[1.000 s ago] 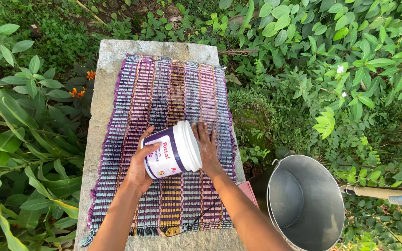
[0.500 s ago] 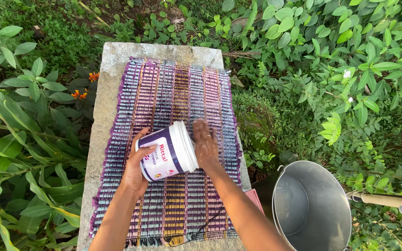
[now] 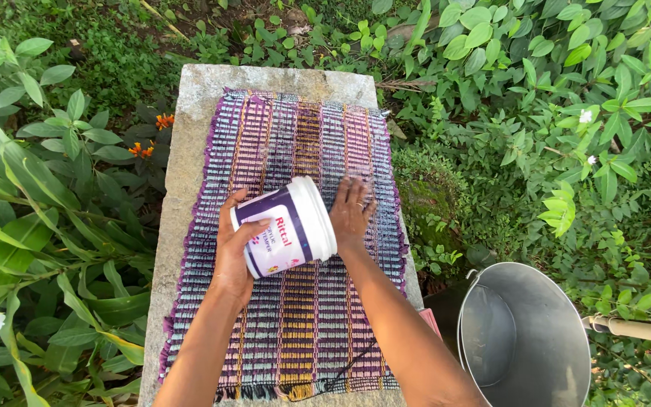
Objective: The person washes a white container and its lid by hand by dipping them into a metal bucket of water, scrubbing them on a colorful mat, and rinsing them under a stream of water from a pipe.
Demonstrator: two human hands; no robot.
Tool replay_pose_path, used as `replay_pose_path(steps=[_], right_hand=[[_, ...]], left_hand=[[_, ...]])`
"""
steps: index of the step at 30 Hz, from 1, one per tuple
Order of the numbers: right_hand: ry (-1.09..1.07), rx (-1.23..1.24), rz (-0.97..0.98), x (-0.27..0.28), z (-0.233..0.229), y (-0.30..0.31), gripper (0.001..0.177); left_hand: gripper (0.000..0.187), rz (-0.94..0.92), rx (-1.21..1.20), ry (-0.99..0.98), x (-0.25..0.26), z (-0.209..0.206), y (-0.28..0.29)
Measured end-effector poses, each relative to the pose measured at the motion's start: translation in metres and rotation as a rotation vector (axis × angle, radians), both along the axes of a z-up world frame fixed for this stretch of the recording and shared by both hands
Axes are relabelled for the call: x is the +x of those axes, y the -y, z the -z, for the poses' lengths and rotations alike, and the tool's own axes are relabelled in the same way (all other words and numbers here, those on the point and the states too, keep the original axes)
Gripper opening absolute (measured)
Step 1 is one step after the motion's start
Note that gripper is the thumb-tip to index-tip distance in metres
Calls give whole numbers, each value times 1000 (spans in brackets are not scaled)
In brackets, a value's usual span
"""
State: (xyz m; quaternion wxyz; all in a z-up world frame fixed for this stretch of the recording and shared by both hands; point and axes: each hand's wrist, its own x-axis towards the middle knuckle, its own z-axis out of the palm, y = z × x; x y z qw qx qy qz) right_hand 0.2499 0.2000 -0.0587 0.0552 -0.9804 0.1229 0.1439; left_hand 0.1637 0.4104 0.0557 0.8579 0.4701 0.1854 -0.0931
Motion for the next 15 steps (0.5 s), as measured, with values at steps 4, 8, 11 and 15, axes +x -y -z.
replay_pose_path(steps=[4, 8, 11, 15], right_hand=[[84, 104, -422, -10, 12, -13, 74], [181, 236, -574, -7, 39, -3, 47], [270, 142, -412, 10, 65, 14, 47], [390, 1267, 28, 28, 68, 39, 46]], left_hand=[[81, -168, 88, 109, 16, 17, 11], [84, -280, 403, 23, 36, 17, 33], [85, -283, 799, 73, 41, 13, 44], [82, -353, 911, 85, 46, 15, 53]])
